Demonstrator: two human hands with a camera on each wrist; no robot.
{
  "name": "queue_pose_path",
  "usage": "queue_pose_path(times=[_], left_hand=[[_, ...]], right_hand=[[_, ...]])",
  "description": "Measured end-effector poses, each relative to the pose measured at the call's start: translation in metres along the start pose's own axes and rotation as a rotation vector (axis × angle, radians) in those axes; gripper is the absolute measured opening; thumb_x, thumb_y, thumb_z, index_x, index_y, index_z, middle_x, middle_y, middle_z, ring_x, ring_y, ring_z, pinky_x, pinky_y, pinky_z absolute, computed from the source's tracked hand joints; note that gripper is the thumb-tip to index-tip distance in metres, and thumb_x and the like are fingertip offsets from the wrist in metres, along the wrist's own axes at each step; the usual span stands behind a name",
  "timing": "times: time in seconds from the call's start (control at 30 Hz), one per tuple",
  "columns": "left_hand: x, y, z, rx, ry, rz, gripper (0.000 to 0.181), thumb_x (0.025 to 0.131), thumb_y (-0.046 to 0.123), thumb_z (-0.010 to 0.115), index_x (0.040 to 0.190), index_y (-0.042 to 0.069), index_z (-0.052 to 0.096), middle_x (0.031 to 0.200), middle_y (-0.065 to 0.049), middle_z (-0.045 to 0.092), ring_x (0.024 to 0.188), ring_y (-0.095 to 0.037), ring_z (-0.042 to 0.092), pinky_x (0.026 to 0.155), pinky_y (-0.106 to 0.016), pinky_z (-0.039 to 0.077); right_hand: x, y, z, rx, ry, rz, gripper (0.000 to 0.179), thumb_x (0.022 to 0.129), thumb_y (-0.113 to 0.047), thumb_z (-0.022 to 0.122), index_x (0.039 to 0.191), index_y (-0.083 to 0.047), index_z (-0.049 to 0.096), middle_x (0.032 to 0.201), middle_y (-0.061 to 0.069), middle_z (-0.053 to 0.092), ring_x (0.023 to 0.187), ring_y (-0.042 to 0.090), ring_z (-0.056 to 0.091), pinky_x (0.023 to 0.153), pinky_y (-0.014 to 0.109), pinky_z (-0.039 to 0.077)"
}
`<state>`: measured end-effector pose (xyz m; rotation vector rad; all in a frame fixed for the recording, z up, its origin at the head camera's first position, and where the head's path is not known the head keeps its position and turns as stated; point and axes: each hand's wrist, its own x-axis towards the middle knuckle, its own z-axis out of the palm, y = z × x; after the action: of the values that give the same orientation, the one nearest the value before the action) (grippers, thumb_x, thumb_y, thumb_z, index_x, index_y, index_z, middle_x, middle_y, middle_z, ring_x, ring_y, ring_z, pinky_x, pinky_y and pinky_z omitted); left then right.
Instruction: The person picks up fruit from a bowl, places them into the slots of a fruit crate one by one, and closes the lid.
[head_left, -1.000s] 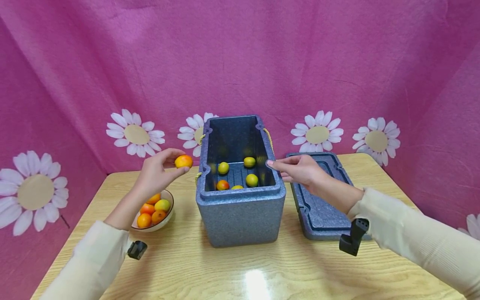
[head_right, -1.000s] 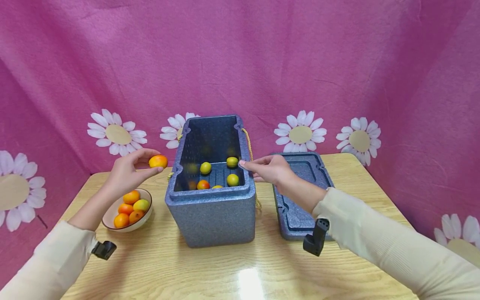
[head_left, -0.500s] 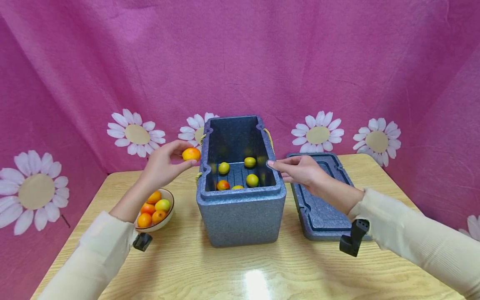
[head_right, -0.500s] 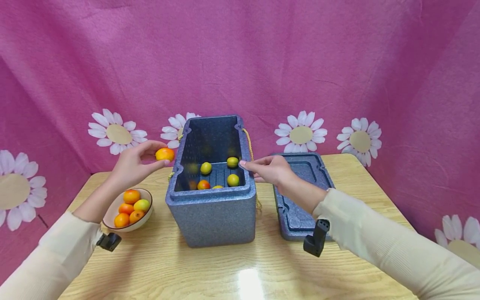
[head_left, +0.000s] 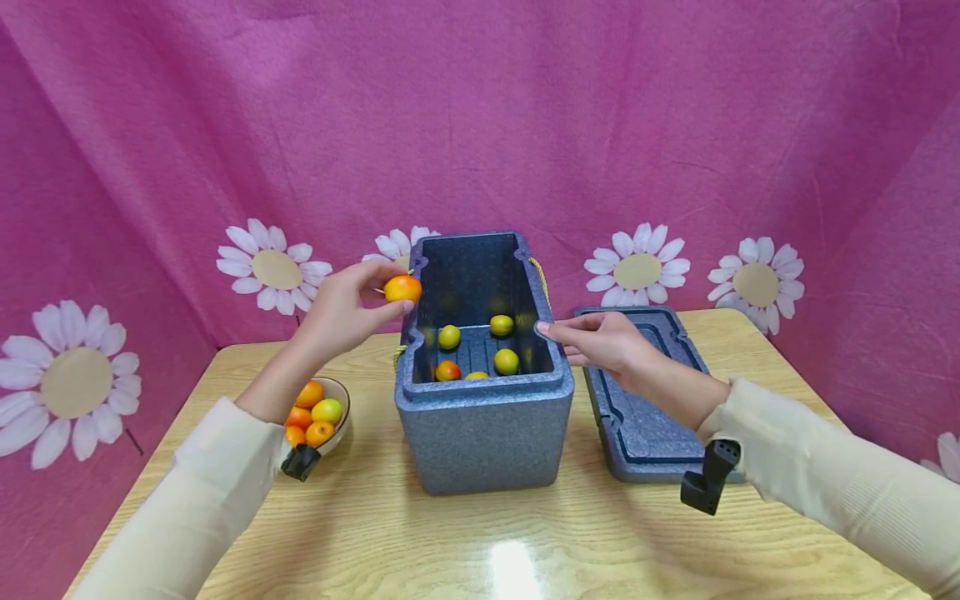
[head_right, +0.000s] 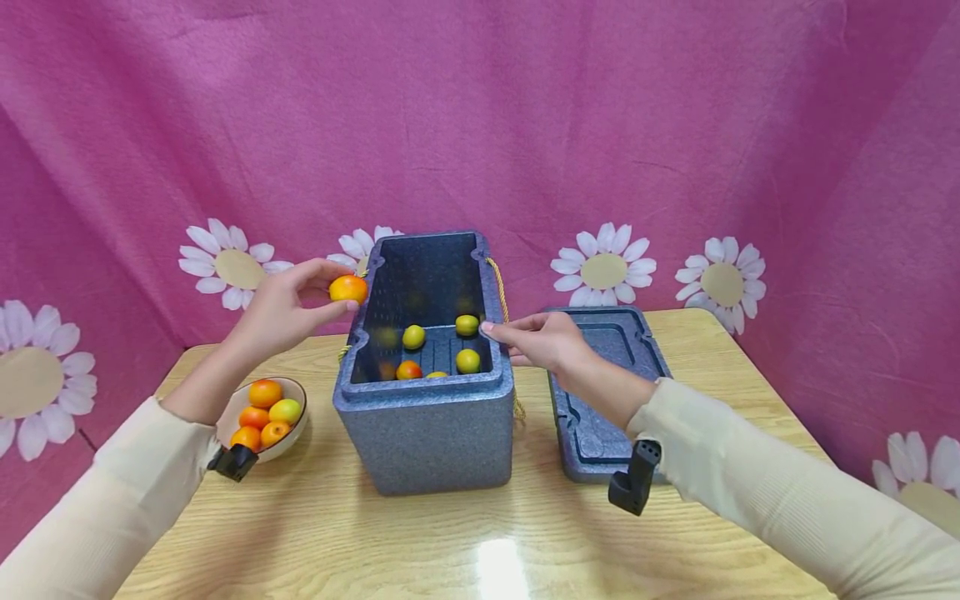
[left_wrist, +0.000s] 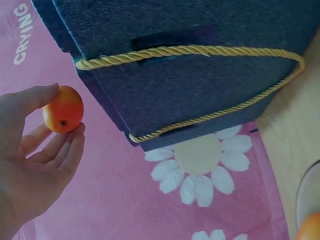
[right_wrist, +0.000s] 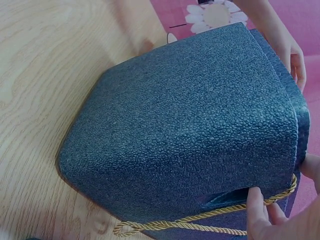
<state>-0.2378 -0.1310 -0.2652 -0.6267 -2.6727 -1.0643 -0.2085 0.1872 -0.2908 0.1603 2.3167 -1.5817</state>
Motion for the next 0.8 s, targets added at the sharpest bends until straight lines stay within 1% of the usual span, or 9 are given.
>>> queue_pose_path(times=[0.2, 0.37, 0.47, 0.6, 0.67, 0.8], left_hand=[[0.011, 0.012, 0.002, 0.000, -0.012, 0.019, 0.041, 0.087, 0.021, 0.069, 0.125, 0.008, 0.059, 0.120, -0.011, 0.066, 0.103, -0.027, 0.065, 0.089, -0.041, 0.056], [0.021, 0.026, 0.001, 0.000, -0.017, 0.044, 0.040, 0.087, 0.019, 0.070, 0.123, 0.007, 0.060, 0.119, -0.013, 0.066, 0.102, -0.027, 0.065, 0.093, -0.041, 0.054], [0.027, 0.034, -0.001, -0.016, -0.001, 0.063, 0.039, 0.087, 0.018, 0.070, 0.124, 0.008, 0.060, 0.121, -0.012, 0.066, 0.102, -0.027, 0.065, 0.094, -0.040, 0.054], [0.035, 0.045, -0.005, -0.035, 0.043, 0.089, 0.039, 0.087, 0.018, 0.070, 0.123, 0.010, 0.060, 0.121, -0.011, 0.067, 0.100, -0.025, 0.065, 0.093, -0.039, 0.054], [0.038, 0.050, -0.008, -0.031, 0.057, 0.098, 0.039, 0.086, 0.019, 0.071, 0.122, 0.011, 0.060, 0.120, -0.010, 0.067, 0.100, -0.025, 0.065, 0.092, -0.039, 0.054], [0.047, 0.059, -0.013, -0.015, 0.065, 0.122, 0.039, 0.086, 0.019, 0.071, 0.123, 0.010, 0.060, 0.120, -0.011, 0.067, 0.102, -0.024, 0.065, 0.093, -0.039, 0.053]], right_hand=[[0.000, 0.001, 0.000, 0.004, -0.003, -0.001, 0.069, 0.089, -0.045, 0.064, 0.140, -0.002, 0.045, 0.147, 0.017, 0.046, 0.133, 0.032, 0.049, 0.113, 0.040, 0.039], [0.000, 0.001, -0.001, 0.010, -0.005, -0.002, 0.069, 0.089, -0.044, 0.064, 0.140, -0.001, 0.045, 0.147, 0.017, 0.045, 0.134, 0.032, 0.048, 0.112, 0.040, 0.040], [-0.001, 0.000, -0.001, 0.009, -0.005, -0.004, 0.069, 0.089, -0.044, 0.064, 0.140, -0.001, 0.045, 0.147, 0.017, 0.045, 0.133, 0.032, 0.049, 0.112, 0.040, 0.040], [-0.001, 0.000, -0.001, 0.014, -0.004, -0.002, 0.068, 0.089, -0.043, 0.064, 0.140, -0.002, 0.045, 0.146, 0.017, 0.046, 0.132, 0.032, 0.050, 0.111, 0.039, 0.042], [-0.001, -0.001, 0.000, 0.017, -0.005, -0.004, 0.069, 0.089, -0.044, 0.064, 0.140, -0.002, 0.045, 0.146, 0.017, 0.046, 0.132, 0.032, 0.050, 0.110, 0.039, 0.042], [0.000, 0.000, 0.000, 0.022, -0.008, -0.002, 0.069, 0.089, -0.044, 0.064, 0.140, -0.002, 0.045, 0.147, 0.017, 0.046, 0.133, 0.032, 0.049, 0.110, 0.038, 0.042]])
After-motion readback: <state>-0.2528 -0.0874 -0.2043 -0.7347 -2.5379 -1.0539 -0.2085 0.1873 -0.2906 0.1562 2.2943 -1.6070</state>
